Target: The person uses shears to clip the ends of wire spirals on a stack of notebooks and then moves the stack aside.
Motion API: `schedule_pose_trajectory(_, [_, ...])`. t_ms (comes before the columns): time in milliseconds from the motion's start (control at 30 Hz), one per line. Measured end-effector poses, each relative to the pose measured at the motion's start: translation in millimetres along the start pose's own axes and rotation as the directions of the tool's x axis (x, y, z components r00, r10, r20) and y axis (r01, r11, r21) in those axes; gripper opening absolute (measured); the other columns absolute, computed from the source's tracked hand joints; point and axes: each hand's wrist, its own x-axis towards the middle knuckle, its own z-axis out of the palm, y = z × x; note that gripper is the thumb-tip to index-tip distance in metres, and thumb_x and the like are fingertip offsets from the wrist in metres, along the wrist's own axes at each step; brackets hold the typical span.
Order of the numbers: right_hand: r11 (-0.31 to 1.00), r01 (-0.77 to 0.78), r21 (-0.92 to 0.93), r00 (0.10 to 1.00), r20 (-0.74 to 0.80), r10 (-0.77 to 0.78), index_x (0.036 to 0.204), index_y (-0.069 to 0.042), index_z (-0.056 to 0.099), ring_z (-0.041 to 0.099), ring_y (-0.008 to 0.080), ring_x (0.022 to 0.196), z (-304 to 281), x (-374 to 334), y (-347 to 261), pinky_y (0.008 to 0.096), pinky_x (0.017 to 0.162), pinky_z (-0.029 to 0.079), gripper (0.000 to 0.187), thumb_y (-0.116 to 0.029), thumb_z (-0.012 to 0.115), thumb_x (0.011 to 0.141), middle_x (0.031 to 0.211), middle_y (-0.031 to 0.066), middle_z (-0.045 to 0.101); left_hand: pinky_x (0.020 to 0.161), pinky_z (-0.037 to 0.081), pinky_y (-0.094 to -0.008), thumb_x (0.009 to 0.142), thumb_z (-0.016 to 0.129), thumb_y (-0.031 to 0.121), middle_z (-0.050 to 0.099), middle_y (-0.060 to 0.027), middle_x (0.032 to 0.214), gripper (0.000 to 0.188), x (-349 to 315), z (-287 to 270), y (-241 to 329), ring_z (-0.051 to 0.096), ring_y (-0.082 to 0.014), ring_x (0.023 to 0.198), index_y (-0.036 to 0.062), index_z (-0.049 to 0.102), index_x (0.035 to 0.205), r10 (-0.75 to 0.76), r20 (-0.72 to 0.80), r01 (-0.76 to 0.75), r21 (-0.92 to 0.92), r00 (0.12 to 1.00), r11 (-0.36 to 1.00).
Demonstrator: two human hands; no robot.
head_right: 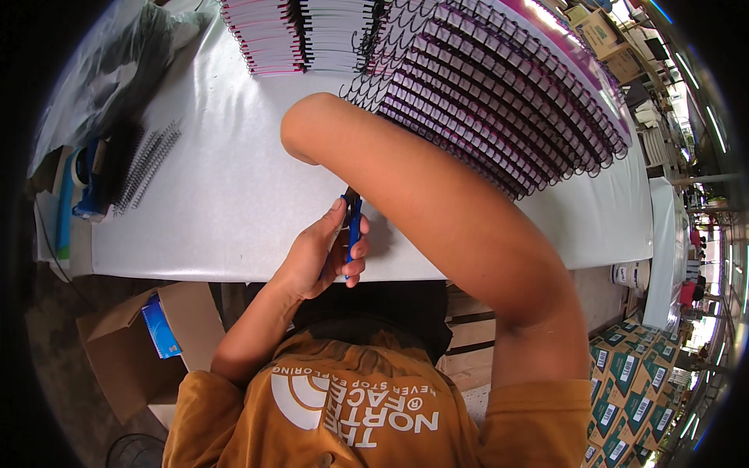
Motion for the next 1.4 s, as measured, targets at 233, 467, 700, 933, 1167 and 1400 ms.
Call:
schedule_pose_trajectory(233, [1.0, 0.003, 0.015, 1.0, 0.017, -0.003, 0.094, -0.007, 0.071, 0.065, 0.0182, 0.076, -1, 6, 5, 0.0344, 0.064, 0.051, 0.018, -0.006, 0.066, 0.077, 0.086, 0.0075, 0.07, 0.056, 0.049, -0.0328, 0.095, 0.027, 0.053, 0.051, -0.0075, 0.076, 0.053, 0, 23, 7, 0.053, -0.0181, 0.062, 0.0048, 0.049, 0.102, 0.058, -0.091, -0.069, -0.121, 0.994, 0.99])
schedule_pose_trajectory(467, [0.997, -0.059, 0.051, 0.989, -0.135, 0.065, 0.09, -0.005, 0.072, 0.066, 0.0186, 0.071, -4, -29, -5, 0.0356, 0.06, 0.051, 0.015, -0.006, 0.067, 0.076, 0.079, 0.0079, 0.07, 0.066, 0.053, -0.035, 0.096, 0.024, 0.052, 0.055, -0.0099, 0.083, 0.054, -5, 6, -3, 0.059, -0.0214, 0.073, 0.0048, 0.048, 0.108, 0.091, 0.047, -0.089, -0.05, 0.995, 0.995])
schedule_pose_trajectory(700, [0.991, -0.133, 0.023, 0.972, -0.192, 0.135, 0.084, -0.002, 0.072, 0.065, 0.0217, 0.07, -8, -40, -15, 0.0374, 0.057, 0.05, 0.014, -0.005, 0.068, 0.07, 0.077, 0.0102, 0.069, 0.063, 0.051, -0.0322, 0.096, 0.026, 0.051, 0.056, -0.0086, 0.081, 0.053, 8, 3, -1, 0.059, -0.0199, 0.071, 0.0047, 0.049, 0.106, 0.174, 0.128, -0.141, -0.229, 0.976, 0.963])
schedule_pose_trajectory(933, [0.993, -0.044, -0.113, 0.991, -0.128, 0.029, 0.095, -0.001, 0.069, 0.064, 0.0245, 0.085, -27, -94, -21, 0.0406, 0.07, 0.049, 0.027, -0.009, 0.068, 0.07, 0.1, 0.0145, 0.066, 0.068, 0.055, -0.0368, 0.096, 0.024, 0.052, 0.056, -0.0105, 0.084, 0.054, 0, 24, 8, 0.062, -0.0224, 0.075, 0.0047, 0.049, 0.108, 0.113, -0.007, -0.113, -0.074, 0.994, 0.991])
schedule_pose_trajectory(1167, [0.982, -0.015, -0.189, 0.995, -0.103, -0.005, 0.102, -0.013, 0.07, 0.062, 0.0236, 0.092, -37, -112, -22, 0.0394, 0.074, 0.05, 0.033, -0.006, 0.071, 0.071, 0.105, 0.0083, 0.067, 0.071, 0.055, -0.037, 0.096, 0.025, 0.052, 0.056, -0.0099, 0.084, 0.055, 5, -1, -2, 0.061, -0.0225, 0.077, 0.0048, 0.049, 0.108, 0.195, 0.277, -0.113, -0.284, 0.941, 0.952])
schedule_pose_trajectory(1400, [0.992, 0.028, -0.126, 0.999, -0.038, -0.033, 0.098, -0.014, 0.072, 0.063, 0.0231, 0.089, -37, -96, -14, 0.0368, 0.071, 0.051, 0.032, 0.0, 0.07, 0.069, 0.1, 0.0073, 0.068, 0.068, 0.054, -0.0366, 0.096, 0.027, 0.052, 0.056, -0.0097, 0.083, 0.054, 0, 25, 11, 0.061, -0.0227, 0.073, 0.0047, 0.049, 0.108, 0.11, -0.03, -0.113, -0.134, 0.994, 0.985])
